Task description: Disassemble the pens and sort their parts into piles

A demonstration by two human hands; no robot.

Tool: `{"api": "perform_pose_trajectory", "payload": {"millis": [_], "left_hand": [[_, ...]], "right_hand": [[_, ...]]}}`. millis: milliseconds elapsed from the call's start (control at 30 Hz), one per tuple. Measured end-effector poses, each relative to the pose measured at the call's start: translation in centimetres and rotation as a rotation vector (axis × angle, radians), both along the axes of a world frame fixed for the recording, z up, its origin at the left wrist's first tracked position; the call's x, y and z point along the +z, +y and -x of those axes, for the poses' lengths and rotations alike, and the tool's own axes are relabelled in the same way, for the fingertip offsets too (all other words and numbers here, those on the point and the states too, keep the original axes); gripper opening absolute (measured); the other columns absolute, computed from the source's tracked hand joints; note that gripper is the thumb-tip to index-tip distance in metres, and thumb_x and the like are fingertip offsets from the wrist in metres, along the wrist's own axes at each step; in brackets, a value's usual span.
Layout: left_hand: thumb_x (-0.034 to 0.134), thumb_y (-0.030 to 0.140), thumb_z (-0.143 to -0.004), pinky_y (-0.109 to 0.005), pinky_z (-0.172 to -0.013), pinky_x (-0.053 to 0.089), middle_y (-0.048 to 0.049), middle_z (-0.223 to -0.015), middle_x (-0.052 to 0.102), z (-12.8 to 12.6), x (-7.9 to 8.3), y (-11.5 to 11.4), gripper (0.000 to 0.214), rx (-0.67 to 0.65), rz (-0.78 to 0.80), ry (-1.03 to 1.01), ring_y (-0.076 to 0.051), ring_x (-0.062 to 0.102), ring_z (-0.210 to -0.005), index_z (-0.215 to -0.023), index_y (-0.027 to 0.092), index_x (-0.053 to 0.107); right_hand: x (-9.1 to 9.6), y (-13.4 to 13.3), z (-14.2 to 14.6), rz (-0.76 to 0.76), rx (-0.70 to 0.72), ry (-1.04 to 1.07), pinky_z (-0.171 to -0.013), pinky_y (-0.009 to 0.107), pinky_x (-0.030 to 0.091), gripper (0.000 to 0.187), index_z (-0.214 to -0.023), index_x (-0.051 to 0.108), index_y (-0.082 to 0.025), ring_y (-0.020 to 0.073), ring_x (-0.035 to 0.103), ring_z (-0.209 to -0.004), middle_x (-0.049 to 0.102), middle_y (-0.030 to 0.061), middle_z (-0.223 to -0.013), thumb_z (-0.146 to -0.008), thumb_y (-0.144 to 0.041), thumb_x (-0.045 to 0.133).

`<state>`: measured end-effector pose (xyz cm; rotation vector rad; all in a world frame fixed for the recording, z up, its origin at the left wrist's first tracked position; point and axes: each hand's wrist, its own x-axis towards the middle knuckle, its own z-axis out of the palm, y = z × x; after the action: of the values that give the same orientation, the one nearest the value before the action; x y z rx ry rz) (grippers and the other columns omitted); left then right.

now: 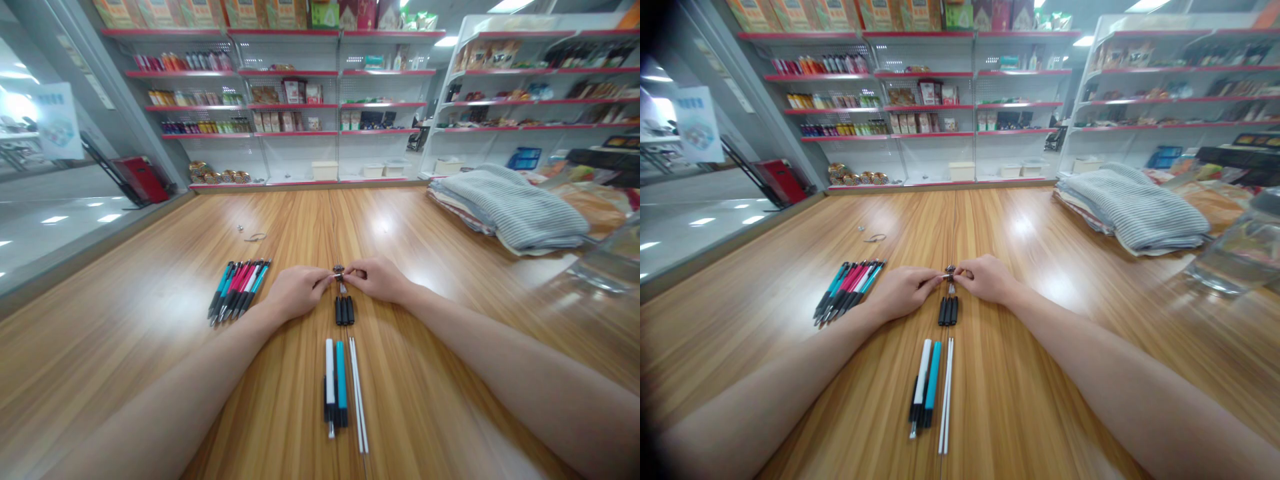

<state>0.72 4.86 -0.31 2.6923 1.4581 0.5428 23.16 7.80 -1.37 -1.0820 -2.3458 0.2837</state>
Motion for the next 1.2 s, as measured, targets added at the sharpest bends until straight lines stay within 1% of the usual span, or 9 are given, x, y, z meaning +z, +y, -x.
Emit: {"api": "perform_pose_trajectory", "payload": {"millis": [300,767,1200], "left_hand": [[0.035,0.044,-0.096,-0.027,-0.070,0.041,-0.0040,-0.095,0.072,0.08,0.02,0.03,0.038,-0.004,-0.004,0.007,-0.020,0.065,-0.090,-0.098,0.028,0.069],[0.036,0.043,-0.095,-0.027,-0.070,0.040,-0.0053,-0.095,0.072,0.00,0.13,-0.11,0.037,0.006,0.002,0.002,-0.020,0.064,-0.089,-0.098,0.026,0.069],[0.035,0.043,-0.096,-0.027,-0.069,0.039,-0.0055,-0.092,0.072,-0.04,0.31,-0.16,0.039,0.001,0.003,0.008,-0.020,0.064,-0.087,-0.095,0.025,0.069]], "right_hand": [[0.16,-0.24,0.08,0.012,-0.006,0.010,-0.055,0.022,0.030,0.020,-0.086,0.071,-0.020,0.0092,0.049,-0.055,0.061,-0.0008,-0.061,-0.084,-0.036,0.060],[0.17,-0.29,0.19,0.002,-0.019,0.023,-0.054,0.022,0.029,0.021,-0.084,0.072,-0.020,0.0092,0.048,-0.054,0.060,-0.0005,-0.061,-0.083,-0.038,0.061],[0.15,-0.24,0.15,-0.006,-0.018,0.013,-0.055,0.022,0.029,0.019,-0.085,0.071,-0.019,0.0087,0.047,-0.053,0.059,-0.0013,-0.059,-0.084,-0.034,0.060]]}}
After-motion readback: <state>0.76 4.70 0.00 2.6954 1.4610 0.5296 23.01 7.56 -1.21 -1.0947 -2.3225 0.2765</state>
